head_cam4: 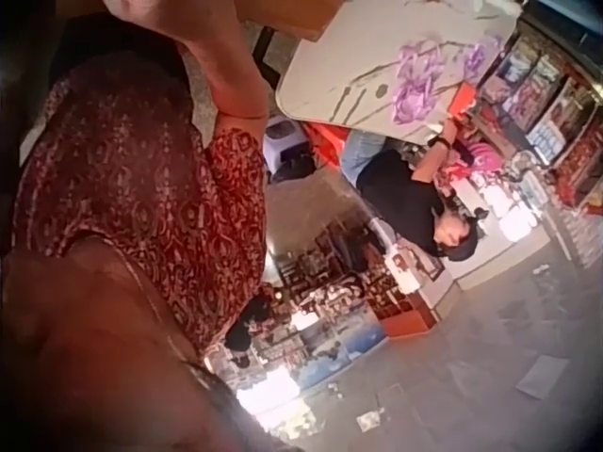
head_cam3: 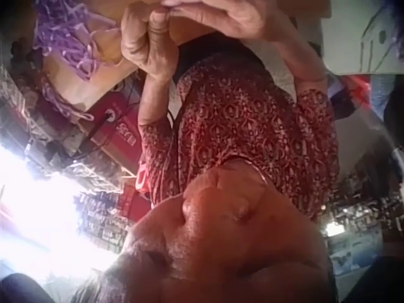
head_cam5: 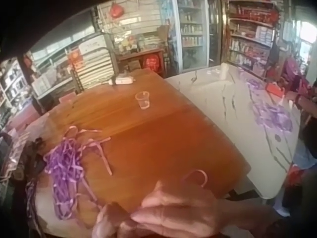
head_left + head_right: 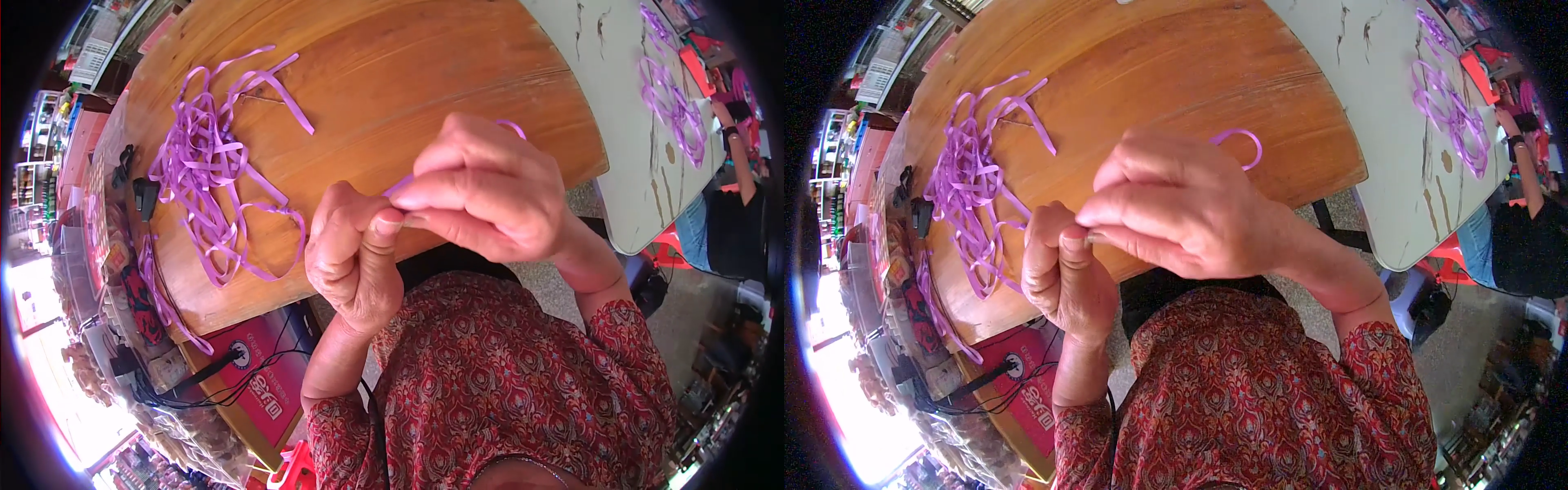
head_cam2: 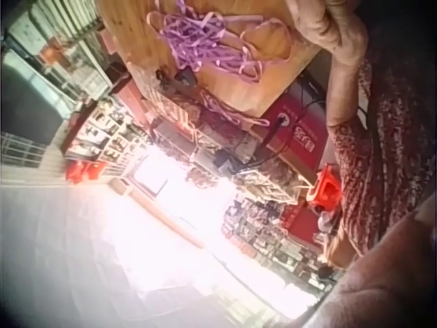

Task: The person rolls a purple ribbon into a small coil by hand and threads the end through the center to form a knot. They repeat this process multiple times along the length of the ribbon to create a series of small bundles.

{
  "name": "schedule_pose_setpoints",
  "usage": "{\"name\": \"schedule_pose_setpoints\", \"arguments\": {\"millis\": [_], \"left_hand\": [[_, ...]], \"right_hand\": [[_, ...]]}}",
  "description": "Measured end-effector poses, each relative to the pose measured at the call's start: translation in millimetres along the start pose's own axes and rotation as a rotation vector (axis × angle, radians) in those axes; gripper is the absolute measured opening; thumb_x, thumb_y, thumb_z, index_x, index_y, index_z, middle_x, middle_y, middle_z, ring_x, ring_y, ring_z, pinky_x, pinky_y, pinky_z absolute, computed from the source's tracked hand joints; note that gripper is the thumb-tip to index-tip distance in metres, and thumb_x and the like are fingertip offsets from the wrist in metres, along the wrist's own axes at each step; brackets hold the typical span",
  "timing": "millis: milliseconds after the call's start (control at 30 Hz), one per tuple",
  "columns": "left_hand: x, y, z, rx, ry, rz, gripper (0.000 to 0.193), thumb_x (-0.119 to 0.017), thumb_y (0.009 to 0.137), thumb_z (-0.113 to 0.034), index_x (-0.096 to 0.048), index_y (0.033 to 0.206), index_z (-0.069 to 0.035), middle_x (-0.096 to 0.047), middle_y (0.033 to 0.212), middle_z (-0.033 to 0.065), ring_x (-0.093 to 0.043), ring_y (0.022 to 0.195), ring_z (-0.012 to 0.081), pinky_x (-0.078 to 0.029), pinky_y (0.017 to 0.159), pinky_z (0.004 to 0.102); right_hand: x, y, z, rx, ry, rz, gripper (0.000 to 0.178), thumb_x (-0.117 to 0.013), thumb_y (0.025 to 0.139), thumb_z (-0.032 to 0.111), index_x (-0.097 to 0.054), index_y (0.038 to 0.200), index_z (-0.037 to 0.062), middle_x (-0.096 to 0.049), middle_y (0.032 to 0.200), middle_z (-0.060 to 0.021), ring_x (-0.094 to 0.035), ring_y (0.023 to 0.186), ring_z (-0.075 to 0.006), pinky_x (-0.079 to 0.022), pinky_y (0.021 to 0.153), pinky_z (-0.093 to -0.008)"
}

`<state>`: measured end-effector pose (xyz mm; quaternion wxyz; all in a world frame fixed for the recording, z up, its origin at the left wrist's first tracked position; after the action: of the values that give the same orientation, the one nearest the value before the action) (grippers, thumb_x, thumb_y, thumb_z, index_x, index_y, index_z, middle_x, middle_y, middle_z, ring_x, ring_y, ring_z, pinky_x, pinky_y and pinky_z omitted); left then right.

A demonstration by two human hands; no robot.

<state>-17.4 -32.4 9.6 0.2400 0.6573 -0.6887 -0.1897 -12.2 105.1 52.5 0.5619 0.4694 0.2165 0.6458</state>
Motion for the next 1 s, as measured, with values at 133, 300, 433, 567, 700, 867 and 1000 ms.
{"name": "schedule_pose_setpoints", "arguments": {"millis": [133, 300, 433, 567, 700, 867, 1000], "left_hand": [[-2, -7, 17, 0.205, -0.205, -0.083, 0.004, -0.062, 0.086, -0.004, -0.062, 0.084, 0.000, -0.052, 0.073, 0.0021, -0.042, 0.065, 0.0110, -0.034, 0.061, 0.0236], [-8, -4, 17, 0.196, -0.189, -0.032, 0.004, -0.063, 0.086, -0.003, -0.062, 0.084, 0.001, -0.050, 0.072, 0.0018, -0.041, 0.065, 0.0110, -0.034, 0.062, 0.0231], [-8, -5, 17, 0.204, -0.119, 0.053, 0.008, -0.056, 0.091, -0.006, -0.057, 0.088, 0.001, -0.052, 0.084, 0.0021, -0.045, 0.078, 0.0099, -0.038, 0.074, 0.0238], [-6, -7, 21, 0.218, -0.091, 0.045, 0.008, -0.056, 0.091, -0.006, -0.057, 0.088, 0.002, -0.053, 0.085, 0.0026, -0.046, 0.080, 0.0103, -0.038, 0.076, 0.0241], [-1, -6, 27, 0.250, -0.142, -0.056, 0.005, -0.063, 0.085, -0.003, -0.062, 0.086, 0.002, -0.049, 0.074, 0.0016, -0.040, 0.067, 0.0105, -0.033, 0.063, 0.0220], [-1, -4, 27, 0.248, -0.123, -0.052, 0.005, -0.063, 0.085, -0.002, -0.062, 0.087, 0.003, -0.049, 0.075, 0.0018, -0.041, 0.068, 0.0105, -0.034, 0.063, 0.0220], [-2, -2, 26, 0.233, -0.110, -0.039, 0.005, -0.062, 0.086, -0.002, -0.063, 0.088, 0.003, -0.050, 0.076, 0.0020, -0.042, 0.070, 0.0105, -0.035, 0.065, 0.0217]], "right_hand": [[-2, -2, -22, -0.163, 0.183, 0.018, 0.018, -0.074, 0.072, 0.004, -0.066, 0.088, -0.0008, -0.061, 0.079, -0.0082, -0.058, 0.065, -0.0148, -0.043, 0.053, -0.0247], [-3, -25, -49, -0.441, 0.593, -0.107, 0.017, -0.072, 0.075, 0.000, -0.065, 0.090, -0.0024, -0.062, 0.091, -0.0111, -0.060, 0.079, -0.0129, -0.048, 0.067, -0.0235], [-6, -23, -49, -0.411, 0.618, -0.113, 0.017, -0.071, 0.075, -0.002, -0.065, 0.091, -0.0027, -0.062, 0.093, -0.0123, -0.061, 0.084, -0.0151, -0.049, 0.073, -0.0239], [-4, -19, -43, -0.386, 0.480, -0.055, 0.016, -0.069, 0.076, -0.005, -0.066, 0.091, -0.0025, -0.062, 0.095, -0.0135, -0.062, 0.086, -0.0168, -0.051, 0.075, -0.0246], [-7, -28, -51, -0.509, 0.616, -0.162, 0.016, -0.067, 0.076, -0.007, -0.065, 0.092, -0.0037, -0.062, 0.096, -0.0145, -0.063, 0.085, -0.0167, -0.053, 0.073, -0.0255], [-4, -25, -52, -0.486, 0.513, -0.147, 0.016, -0.068, 0.075, -0.008, -0.065, 0.091, -0.0038, -0.063, 0.090, -0.0132, -0.063, 0.081, -0.0160, -0.052, 0.069, -0.0249], [-4, -22, -46, -0.354, 0.333, -0.067, 0.017, -0.070, 0.074, -0.007, -0.066, 0.089, -0.0027, -0.064, 0.085, -0.0110, -0.062, 0.076, -0.0153, -0.050, 0.065, -0.0242]]}}
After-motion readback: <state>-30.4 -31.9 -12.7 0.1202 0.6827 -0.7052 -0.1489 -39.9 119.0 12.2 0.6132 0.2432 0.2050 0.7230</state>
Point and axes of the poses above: each hand's wrist, its own y-axis towards the middle knuckle, its own x-axis out of the back of the hand, z = x × y, the point moved 8 cm from there along y, towards the middle knuckle
